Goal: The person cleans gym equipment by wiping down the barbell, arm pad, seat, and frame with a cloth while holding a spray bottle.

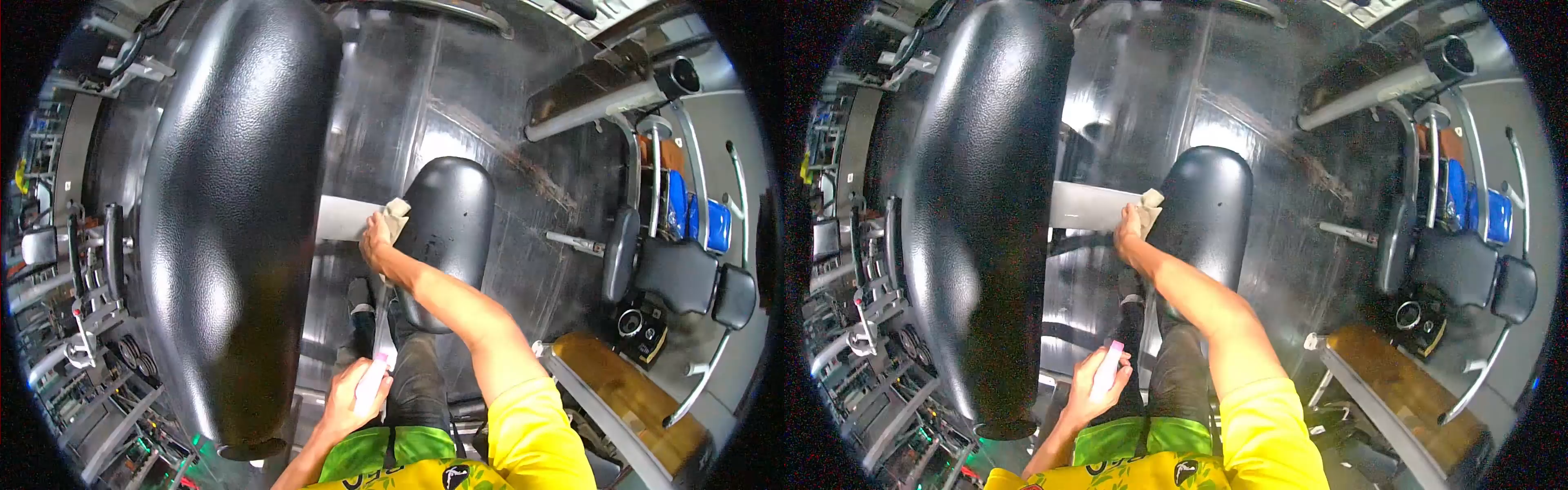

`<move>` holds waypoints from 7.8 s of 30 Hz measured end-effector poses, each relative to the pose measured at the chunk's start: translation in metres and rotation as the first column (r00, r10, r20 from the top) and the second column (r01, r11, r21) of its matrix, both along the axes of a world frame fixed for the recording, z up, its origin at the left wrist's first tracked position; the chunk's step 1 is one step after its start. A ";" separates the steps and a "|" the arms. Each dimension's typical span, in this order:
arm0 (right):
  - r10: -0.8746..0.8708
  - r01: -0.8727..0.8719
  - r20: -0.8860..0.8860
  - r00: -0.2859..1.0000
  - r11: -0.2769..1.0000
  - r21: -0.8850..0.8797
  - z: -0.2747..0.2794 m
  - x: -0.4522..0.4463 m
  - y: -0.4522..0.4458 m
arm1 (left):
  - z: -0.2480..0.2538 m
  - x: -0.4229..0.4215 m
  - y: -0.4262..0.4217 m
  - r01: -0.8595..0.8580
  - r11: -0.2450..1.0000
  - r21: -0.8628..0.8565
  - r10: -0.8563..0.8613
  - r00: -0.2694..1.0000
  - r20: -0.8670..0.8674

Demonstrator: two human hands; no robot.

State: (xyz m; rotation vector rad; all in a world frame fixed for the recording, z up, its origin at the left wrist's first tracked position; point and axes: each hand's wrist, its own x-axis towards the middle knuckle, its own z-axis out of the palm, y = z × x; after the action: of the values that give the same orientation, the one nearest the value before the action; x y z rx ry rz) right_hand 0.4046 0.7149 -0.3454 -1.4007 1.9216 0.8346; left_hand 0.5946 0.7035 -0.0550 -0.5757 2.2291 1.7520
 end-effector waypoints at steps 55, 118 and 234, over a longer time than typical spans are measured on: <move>-0.717 0.739 0.675 0.173 -0.359 -0.570 0.167 0.045 0.275 | -0.021 0.022 -0.017 0.071 0.997 -0.015 -0.072 0.996 -0.051; -0.472 0.354 0.107 0.875 0.474 -0.806 0.075 -0.097 0.142 | -0.019 -0.008 0.010 -0.019 1.000 -0.011 0.019 1.000 -0.020; -0.304 0.340 0.220 0.927 0.435 -0.834 0.108 0.041 0.209 | -0.016 0.035 0.001 0.015 1.000 0.028 -0.013 0.997 -0.071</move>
State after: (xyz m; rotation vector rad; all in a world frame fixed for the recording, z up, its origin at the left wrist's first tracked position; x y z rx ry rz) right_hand 0.4460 0.9241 -0.2373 -1.4077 2.6069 -0.4856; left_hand 0.6296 0.7041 -0.0707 -0.4981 2.2454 1.8205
